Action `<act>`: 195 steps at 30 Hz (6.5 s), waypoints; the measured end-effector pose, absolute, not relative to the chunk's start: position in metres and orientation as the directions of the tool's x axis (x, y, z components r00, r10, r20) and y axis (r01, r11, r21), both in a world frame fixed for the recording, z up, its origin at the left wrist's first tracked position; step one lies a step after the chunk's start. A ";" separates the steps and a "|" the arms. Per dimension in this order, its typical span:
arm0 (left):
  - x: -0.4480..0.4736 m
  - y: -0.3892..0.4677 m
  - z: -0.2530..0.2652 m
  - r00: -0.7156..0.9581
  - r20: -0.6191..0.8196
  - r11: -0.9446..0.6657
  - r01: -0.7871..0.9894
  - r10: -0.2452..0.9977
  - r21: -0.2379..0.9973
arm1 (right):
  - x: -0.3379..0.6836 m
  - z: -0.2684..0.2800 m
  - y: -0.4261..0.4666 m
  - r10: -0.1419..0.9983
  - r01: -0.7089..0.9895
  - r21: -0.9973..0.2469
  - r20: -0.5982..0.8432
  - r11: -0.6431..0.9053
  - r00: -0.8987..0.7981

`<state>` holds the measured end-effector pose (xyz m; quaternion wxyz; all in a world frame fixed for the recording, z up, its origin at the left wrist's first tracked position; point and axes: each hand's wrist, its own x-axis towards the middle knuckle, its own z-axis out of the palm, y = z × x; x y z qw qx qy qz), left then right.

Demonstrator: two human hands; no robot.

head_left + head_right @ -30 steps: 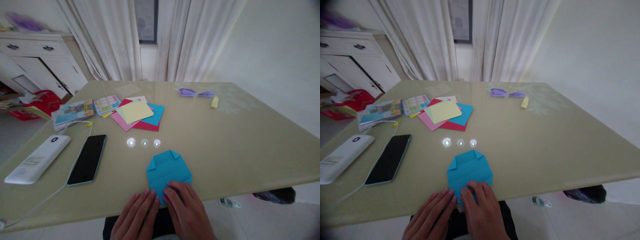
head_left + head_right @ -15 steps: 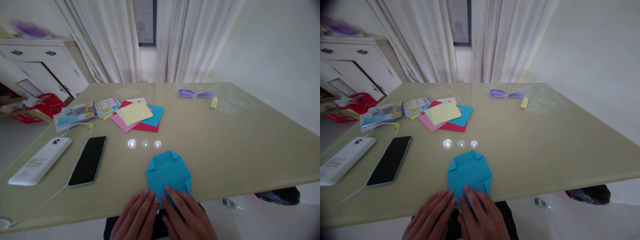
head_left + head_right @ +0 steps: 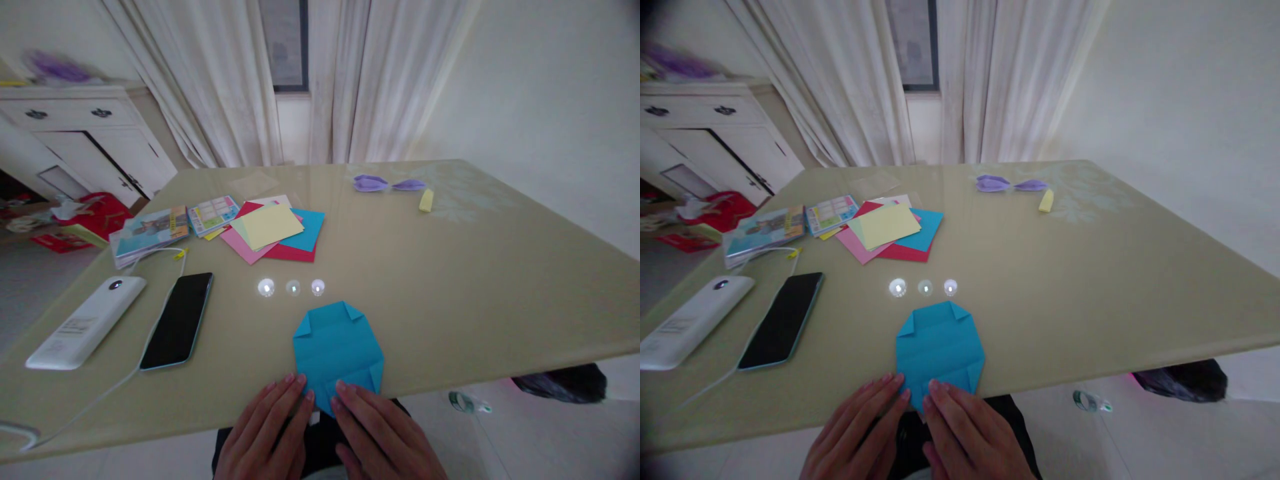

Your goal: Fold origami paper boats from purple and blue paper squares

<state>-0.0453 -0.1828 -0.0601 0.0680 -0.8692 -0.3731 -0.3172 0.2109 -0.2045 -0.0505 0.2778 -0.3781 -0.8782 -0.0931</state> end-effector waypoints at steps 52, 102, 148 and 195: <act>-0.008 -0.105 -0.031 0.186 0.212 -0.280 0.719 0.959 0.636 | 0.252 -0.011 -0.103 0.980 0.708 -0.703 -0.084 0.069 -0.179; -0.009 0.028 -0.028 -0.028 0.278 -0.264 0.238 0.960 0.935 | 0.238 -0.005 0.025 0.985 0.235 -0.957 0.163 0.172 -0.054; 0.000 0.014 -0.026 0.221 0.032 -0.080 0.212 0.975 0.974 | 0.236 0.005 0.011 0.966 0.405 -0.907 0.005 0.113 -0.259; 0.021 -0.014 -0.041 -0.207 -0.081 0.039 -0.199 0.975 0.979 | 0.198 -0.016 0.017 0.970 -0.309 -0.951 -0.099 -0.027 0.221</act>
